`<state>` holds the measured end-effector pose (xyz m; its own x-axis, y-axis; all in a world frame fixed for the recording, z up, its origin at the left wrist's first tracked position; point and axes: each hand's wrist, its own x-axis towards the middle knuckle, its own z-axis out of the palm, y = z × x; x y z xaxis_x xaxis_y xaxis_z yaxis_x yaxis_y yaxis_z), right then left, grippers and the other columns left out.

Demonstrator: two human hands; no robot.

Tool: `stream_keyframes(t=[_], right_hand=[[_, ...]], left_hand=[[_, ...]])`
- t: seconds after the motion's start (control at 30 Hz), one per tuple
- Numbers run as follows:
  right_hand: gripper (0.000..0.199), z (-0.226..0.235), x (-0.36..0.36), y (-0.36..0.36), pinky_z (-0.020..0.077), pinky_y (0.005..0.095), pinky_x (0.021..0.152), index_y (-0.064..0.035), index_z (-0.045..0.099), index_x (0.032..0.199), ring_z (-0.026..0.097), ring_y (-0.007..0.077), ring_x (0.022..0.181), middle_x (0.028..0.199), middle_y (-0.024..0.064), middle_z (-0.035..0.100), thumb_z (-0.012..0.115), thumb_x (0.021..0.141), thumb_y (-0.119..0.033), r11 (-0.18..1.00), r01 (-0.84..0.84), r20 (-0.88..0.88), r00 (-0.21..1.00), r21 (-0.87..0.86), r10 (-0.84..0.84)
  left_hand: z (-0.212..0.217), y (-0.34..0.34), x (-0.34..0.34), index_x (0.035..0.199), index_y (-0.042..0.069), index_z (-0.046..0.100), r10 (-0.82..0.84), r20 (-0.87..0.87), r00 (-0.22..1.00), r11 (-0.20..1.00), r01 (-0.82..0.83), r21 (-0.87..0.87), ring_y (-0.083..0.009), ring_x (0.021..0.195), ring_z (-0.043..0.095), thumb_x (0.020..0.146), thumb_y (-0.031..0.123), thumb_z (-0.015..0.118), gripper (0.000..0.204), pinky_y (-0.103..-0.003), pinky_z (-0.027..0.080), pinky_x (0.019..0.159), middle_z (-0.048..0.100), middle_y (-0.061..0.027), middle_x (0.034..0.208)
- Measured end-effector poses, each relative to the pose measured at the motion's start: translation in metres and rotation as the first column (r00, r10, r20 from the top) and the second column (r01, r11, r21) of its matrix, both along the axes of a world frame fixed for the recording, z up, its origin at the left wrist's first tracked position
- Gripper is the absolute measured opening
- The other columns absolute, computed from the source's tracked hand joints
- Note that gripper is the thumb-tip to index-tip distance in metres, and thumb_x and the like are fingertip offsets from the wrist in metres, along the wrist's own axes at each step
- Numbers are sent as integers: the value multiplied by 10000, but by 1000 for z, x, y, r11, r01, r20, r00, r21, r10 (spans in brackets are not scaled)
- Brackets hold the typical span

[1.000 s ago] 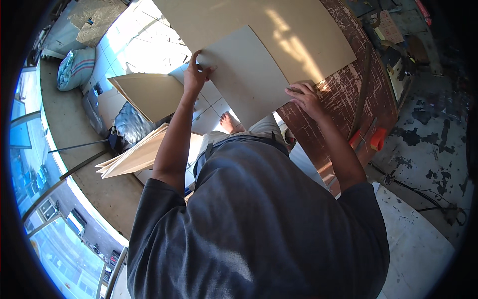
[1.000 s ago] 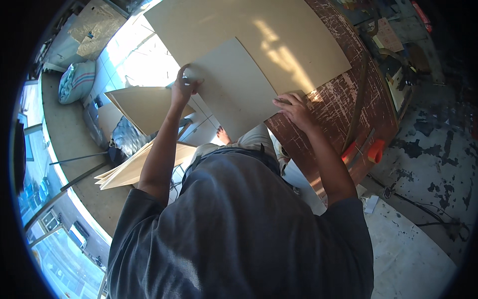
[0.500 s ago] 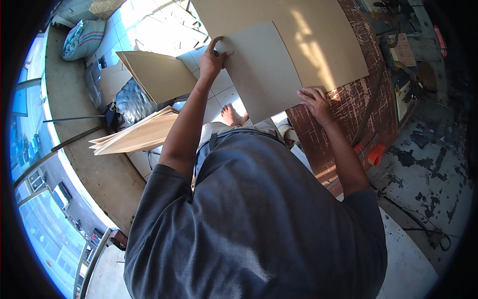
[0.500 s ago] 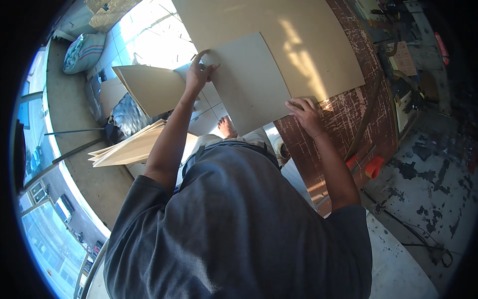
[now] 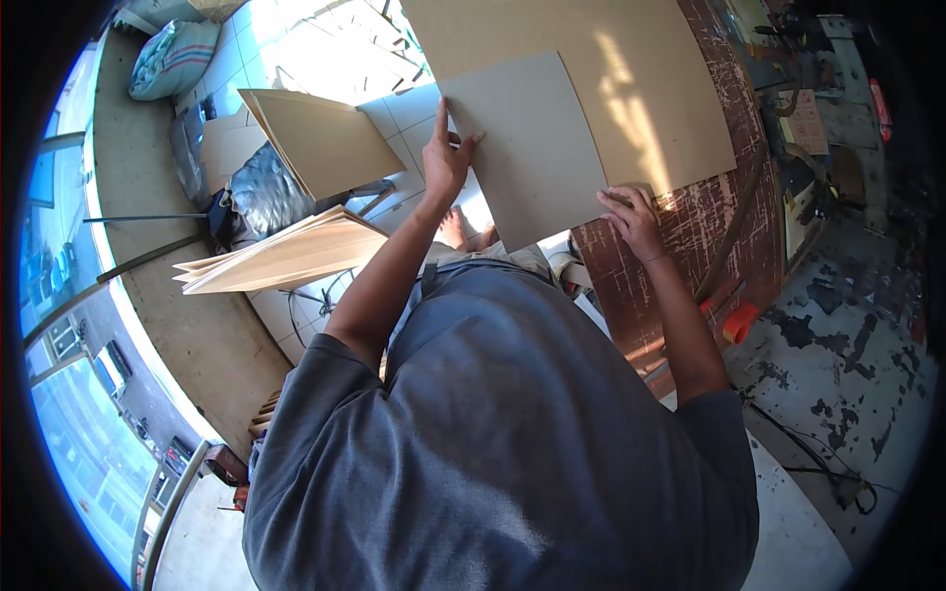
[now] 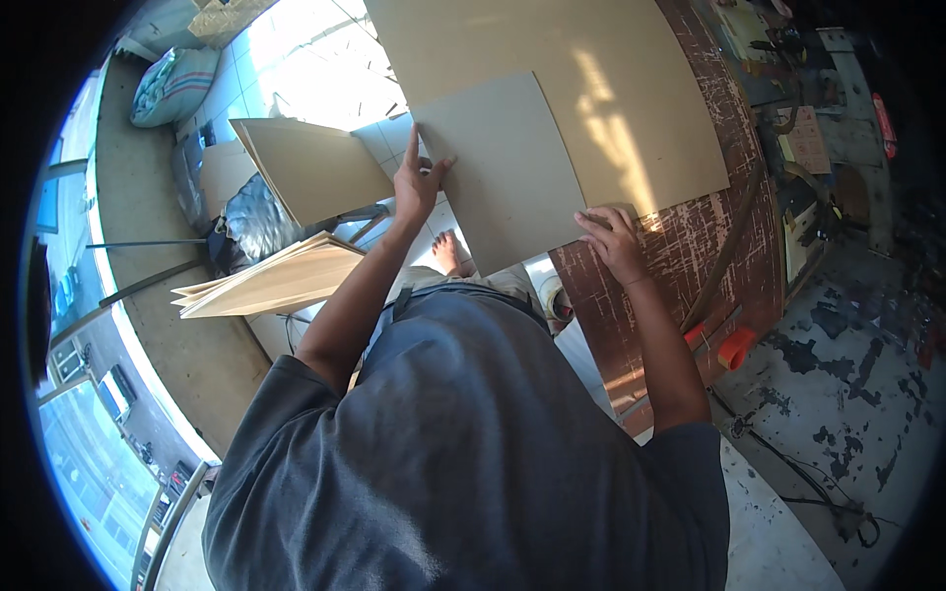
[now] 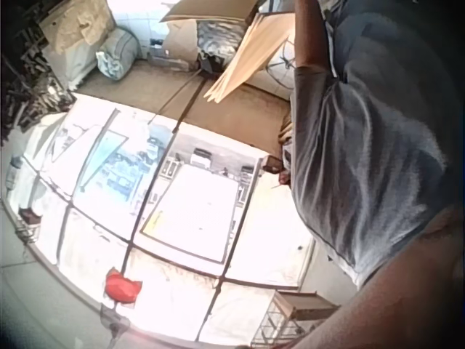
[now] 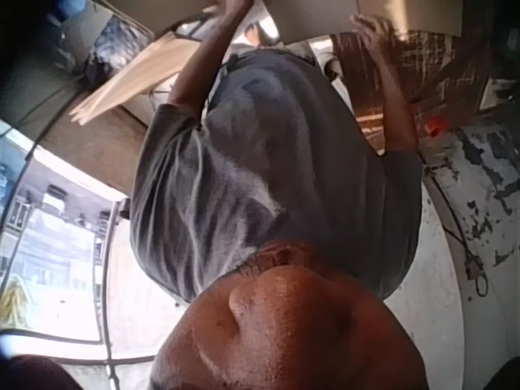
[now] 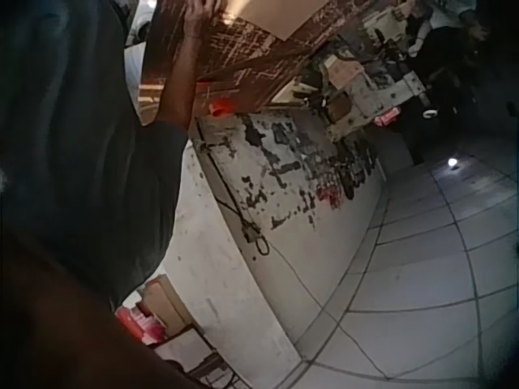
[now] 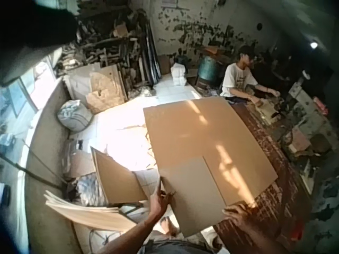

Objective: The person cuts cardboard sheets on a workbench using a ruler and a utility knife, then cuts around a smaller cardboard template with the utility knife.

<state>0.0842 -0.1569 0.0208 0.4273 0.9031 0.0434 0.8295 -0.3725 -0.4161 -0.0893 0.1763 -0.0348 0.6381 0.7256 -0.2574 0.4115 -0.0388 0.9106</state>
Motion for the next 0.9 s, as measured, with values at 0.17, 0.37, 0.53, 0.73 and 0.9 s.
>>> stream_keyframes(t=[0.17, 0.37, 0.53, 0.73, 0.9], right_hand=[[438, -1, 1, 1, 479, 402, 979, -222, 710, 1256, 565, 273, 1123, 1173, 54, 632, 763, 823, -181, 1000, -13, 15, 1000, 9, 13], [441, 0, -1, 2, 478, 400, 979, -228, 711, 1256, 564, 279, 1121, 1176, 60, 629, 760, 822, -169, 1000, -2, 21, 1000, -19, 2], [440, -2, -1, 1, 468, 406, 986, -236, 705, 1264, 556, 281, 1131, 1193, 53, 622, 751, 831, -178, 1000, 1, 25, 1000, -3, -1], [391, 3, 1, 3, 456, 411, 988, -190, 702, 1237, 555, 280, 1137, 1198, 50, 620, 738, 848, -193, 1000, 6, 18, 1000, -29, -5], [250, -4, 0, -2, 457, 413, 992, -44, 675, 1046, 555, 303, 1145, 1200, 78, 632, 751, 828, -139, 999, 33, -31, 999, 31, -32]], left_hand=[[7, -20, -18, 1619, 202, 162, 22, 93, 995, 989, -9, -145, -148, 638, 617, 928, 74, 666, 865, -319, 541, 633, 646, -105, 764], [-4, -14, -20, 1623, 194, 145, -23, 118, 993, 975, 48, -215, -118, 634, 597, 930, 69, 666, 876, -304, 537, 624, 623, -71, 735], [-15, -12, -22, 1622, 205, 152, 37, 218, 975, 922, 51, -384, -88, 647, 568, 960, 78, 645, 836, -282, 541, 636, 599, -30, 713], [-14, -17, -20, 1624, 233, 130, 23, 245, 969, 898, 88, -431, -75, 641, 517, 980, 59, 606, 819, -276, 531, 645, 544, 4, 703], [-2, -23, -18, 1629, 237, 5, -4, 187, 982, 926, 74, -369, -100, 657, 533, 966, 28, 588, 906, -276, 503, 637, 599, -48, 753]])
